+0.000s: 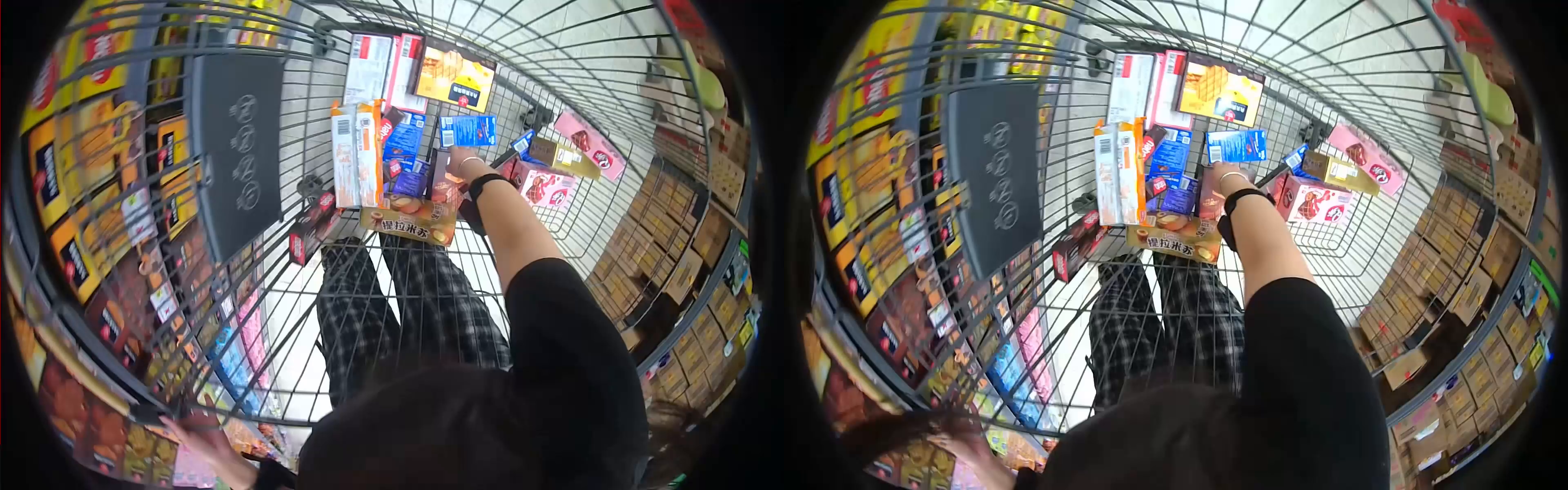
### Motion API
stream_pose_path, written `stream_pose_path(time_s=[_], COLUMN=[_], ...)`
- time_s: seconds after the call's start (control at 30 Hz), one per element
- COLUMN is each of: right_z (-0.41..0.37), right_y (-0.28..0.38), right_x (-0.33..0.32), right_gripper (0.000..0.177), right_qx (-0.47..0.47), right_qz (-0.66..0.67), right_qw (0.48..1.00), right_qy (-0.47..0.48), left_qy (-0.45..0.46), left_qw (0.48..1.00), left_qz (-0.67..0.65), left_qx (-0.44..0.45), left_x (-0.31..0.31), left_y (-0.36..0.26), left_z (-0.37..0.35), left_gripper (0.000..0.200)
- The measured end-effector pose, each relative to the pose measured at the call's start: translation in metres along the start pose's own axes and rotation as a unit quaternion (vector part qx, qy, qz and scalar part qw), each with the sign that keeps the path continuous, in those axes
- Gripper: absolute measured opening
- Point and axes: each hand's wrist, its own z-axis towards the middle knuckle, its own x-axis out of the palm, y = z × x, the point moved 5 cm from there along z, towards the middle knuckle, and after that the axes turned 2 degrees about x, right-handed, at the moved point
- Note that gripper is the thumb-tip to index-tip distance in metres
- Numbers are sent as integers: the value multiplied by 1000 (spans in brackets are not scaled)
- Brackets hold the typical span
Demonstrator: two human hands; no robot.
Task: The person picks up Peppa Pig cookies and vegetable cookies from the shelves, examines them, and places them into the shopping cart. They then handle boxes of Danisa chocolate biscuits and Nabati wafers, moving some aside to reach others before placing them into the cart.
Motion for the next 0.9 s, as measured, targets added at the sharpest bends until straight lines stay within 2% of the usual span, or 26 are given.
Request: stream_pose_path(time_s=[0.03, 0.07, 0.1, 0.13, 0.23, 0.27, 0.37, 0.4, 0.5, 0.53, 0.7, 0.73, 0.83, 0.87, 0.9], right_z=[0, 4, 14, 21, 15, 15, 7, 8, 11, 10, -18, -17, -43, -48, -55], right_y=[-4, -8, -9, -9, -3, -2, -2, -3, -11, -10, -9, -13, -20, -24, -30], right_x=[12, 18, 20, 20, 13, 15, 16, 15, 16, 13, 2, 0, -36, -49, -64], right_gripper=[49, 50, 51, 53, 58, 58, 57, 56, 53, 53, 44, 47, 47, 44, 41], right_qx=[27, 51, 34, 14, -4, -10, -35, -37, -32, -34, -64, -65, -98, -117, -133], right_qz=[-6, -13, -23, -34, -18, -49, -92, -101, -107, -109, -163, -71, -14, -3, -2], right_qw=[999, 997, 998, 998, 999, 998, 993, 992, 993, 993, 984, 995, 993, 987, 977], right_qy=[-29, -60, -55, -47, -34, -45, -58, -63, -42, -27, 24, 14, -63, -111, -164], left_qy=[-164, -160, -155, -148, -199, -165, -124, -139, -167, -136, -125, -124, -136, -158, -145], left_qw=[981, 980, 979, 972, 965, 961, 956, 965, 951, 963, 960, 960, 959, 954, 914], left_qz=[103, 116, 130, 183, 171, 223, 264, 219, 253, 221, 238, 241, 222, 203, 333], left_qx=[28, 20, 12, -16, -14, -14, 37, 35, 63, 68, 73, 75, 112, 153, 179], left_x=[25, 8, -10, -13, -7, 6, 33, 27, 18, 20, -36, -47, -73, -66, -62], left_y=[2, 6, 10, 13, 17, 17, 13, 16, 10, 12, 7, 7, 3, 1, -6], left_z=[-15, -9, -2, 2, 2, -6, -8, -4, -5, -5, 12, 17, 30, 30, 28], left_gripper=[47, 50, 53, 52, 51, 47, 44, 37, 37, 35, 39, 41, 34, 38, 40])
